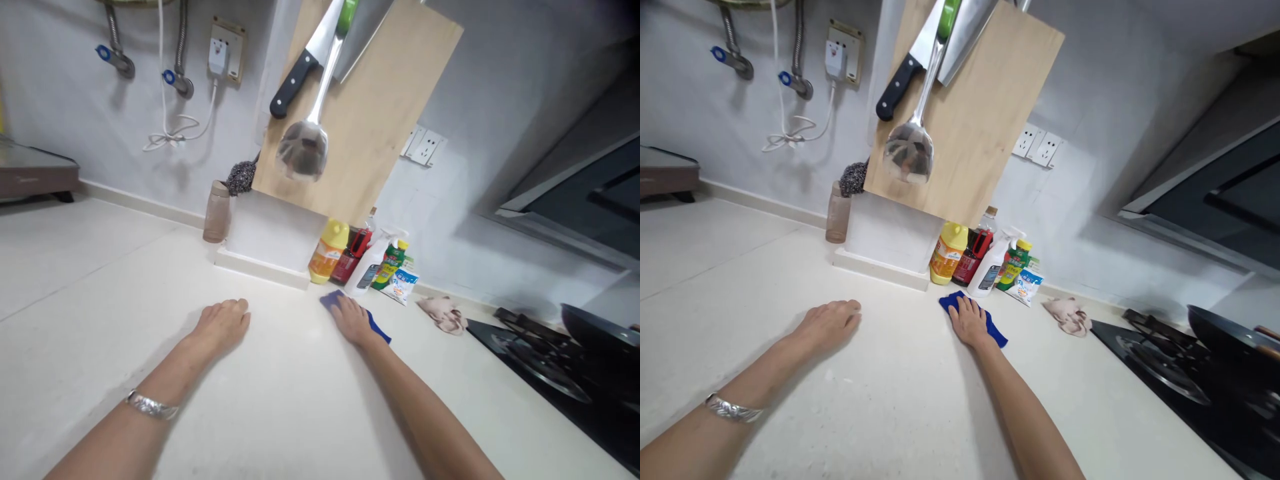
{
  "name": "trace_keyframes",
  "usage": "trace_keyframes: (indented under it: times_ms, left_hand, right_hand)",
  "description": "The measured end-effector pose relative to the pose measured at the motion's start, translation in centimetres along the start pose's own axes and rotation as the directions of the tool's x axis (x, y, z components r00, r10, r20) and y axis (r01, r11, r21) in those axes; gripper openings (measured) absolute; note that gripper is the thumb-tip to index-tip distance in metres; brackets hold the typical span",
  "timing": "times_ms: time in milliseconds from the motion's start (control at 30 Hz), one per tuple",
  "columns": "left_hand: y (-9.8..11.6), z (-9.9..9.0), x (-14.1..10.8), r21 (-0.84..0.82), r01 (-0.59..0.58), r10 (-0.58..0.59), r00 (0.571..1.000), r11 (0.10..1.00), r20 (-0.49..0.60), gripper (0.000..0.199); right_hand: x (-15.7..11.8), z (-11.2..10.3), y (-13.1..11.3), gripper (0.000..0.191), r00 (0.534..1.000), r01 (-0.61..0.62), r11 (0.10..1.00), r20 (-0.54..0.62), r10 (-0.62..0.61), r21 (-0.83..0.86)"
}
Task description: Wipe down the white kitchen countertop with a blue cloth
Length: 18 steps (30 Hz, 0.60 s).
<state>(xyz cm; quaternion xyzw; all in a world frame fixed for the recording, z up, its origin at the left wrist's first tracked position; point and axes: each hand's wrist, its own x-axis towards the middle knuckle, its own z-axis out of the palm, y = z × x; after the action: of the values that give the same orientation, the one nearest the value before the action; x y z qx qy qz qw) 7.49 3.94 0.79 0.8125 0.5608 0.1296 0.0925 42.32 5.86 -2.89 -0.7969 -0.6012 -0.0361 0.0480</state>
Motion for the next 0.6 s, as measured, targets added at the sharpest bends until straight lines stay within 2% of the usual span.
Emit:
trace_keyframes:
  times_ms: [167, 333, 467, 600]
  left_hand:
    - [0.4, -0.4, 0.1, 0.038, 0.037, -0.038, 0.999, 0.999, 0.036, 0.038]
    - [0.8, -0.4, 0.2, 0.068, 0.045, -0.048, 0.998, 0.997, 0.044, 0.037]
    - [1.0, -0.6, 0.2, 0.08, 0.065, -0.069, 0.996, 0.995, 0.057, 0.037]
    - [1.2, -0.8, 0.0, 0.063, 0.063, -0.066, 0.996, 0.996, 0.056, 0.036]
  right_hand:
    - [3.7, 0.4, -0.9, 0.063, 0.994, -0.11, 0.994, -0.02, 0.11, -0.008]
    - [5.5, 0.4, -2.2, 0.064, 0.983, -0.179, 0.984, -0.041, 0.178, -0.016]
    - [5.1, 0.1, -2.7, 0.062, 0.984, -0.176, 0.984, -0.042, 0.175, -0.023]
    - [2.8, -0.2, -3.5, 0.063, 0.994, -0.11, 0.993, -0.029, 0.109, -0.041]
